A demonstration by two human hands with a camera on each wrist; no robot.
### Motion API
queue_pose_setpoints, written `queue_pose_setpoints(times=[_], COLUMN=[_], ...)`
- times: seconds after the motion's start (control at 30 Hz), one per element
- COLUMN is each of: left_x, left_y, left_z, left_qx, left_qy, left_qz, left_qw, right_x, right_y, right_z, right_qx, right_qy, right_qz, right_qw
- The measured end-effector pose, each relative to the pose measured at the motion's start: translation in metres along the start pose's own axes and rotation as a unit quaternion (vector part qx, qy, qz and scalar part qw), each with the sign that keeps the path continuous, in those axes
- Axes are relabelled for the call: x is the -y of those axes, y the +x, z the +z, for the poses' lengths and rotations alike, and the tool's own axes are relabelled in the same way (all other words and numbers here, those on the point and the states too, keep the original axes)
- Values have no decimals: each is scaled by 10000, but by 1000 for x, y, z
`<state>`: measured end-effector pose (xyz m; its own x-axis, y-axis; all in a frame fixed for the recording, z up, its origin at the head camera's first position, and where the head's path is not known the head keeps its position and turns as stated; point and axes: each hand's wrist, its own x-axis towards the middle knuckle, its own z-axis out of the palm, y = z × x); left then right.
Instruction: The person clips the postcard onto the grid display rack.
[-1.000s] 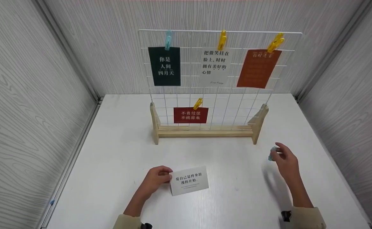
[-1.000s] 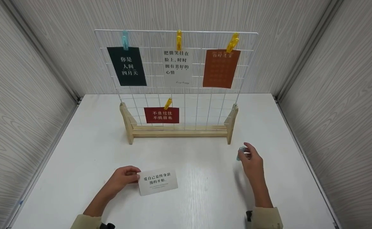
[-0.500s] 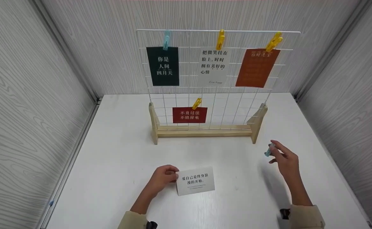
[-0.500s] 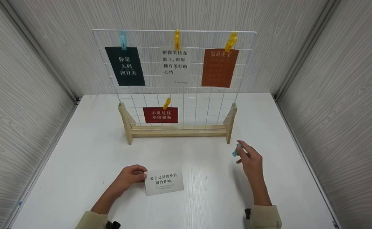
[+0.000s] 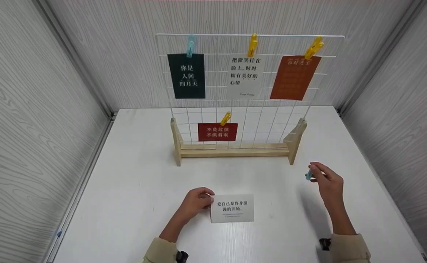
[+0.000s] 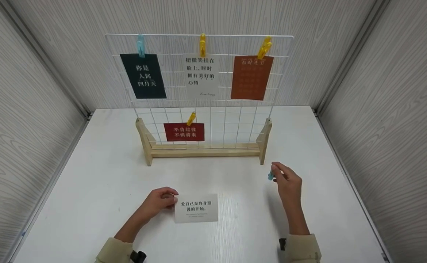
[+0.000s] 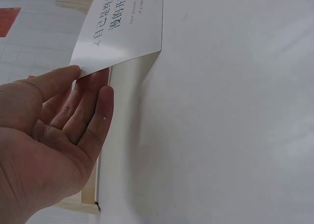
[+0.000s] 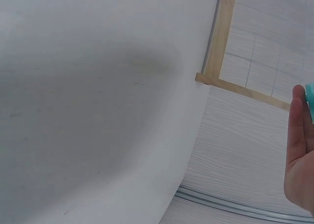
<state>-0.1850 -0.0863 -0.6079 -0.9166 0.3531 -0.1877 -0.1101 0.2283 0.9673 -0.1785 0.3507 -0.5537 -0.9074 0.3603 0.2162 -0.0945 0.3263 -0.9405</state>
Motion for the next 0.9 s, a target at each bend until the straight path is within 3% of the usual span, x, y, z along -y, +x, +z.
queue_pose_setpoints(times=[0.5,0.67,0.9], left_x=[-10,-17,-29], left_y=[27,35,48], left_z=[20,25,31], left_qx=[-278,-323,-273], left_qy=[-58,-231,-238], left_qz=[78,89,375], left_qw=[9996,9992,9986], right_x=[7,8,12], right_y=[2,4,6], right_z=[3,5,8], right_qx=[638,756,851], right_qy=[-771,-795,-503], right_qz=[177,255,-10], right_qw=[9948,9936,9951])
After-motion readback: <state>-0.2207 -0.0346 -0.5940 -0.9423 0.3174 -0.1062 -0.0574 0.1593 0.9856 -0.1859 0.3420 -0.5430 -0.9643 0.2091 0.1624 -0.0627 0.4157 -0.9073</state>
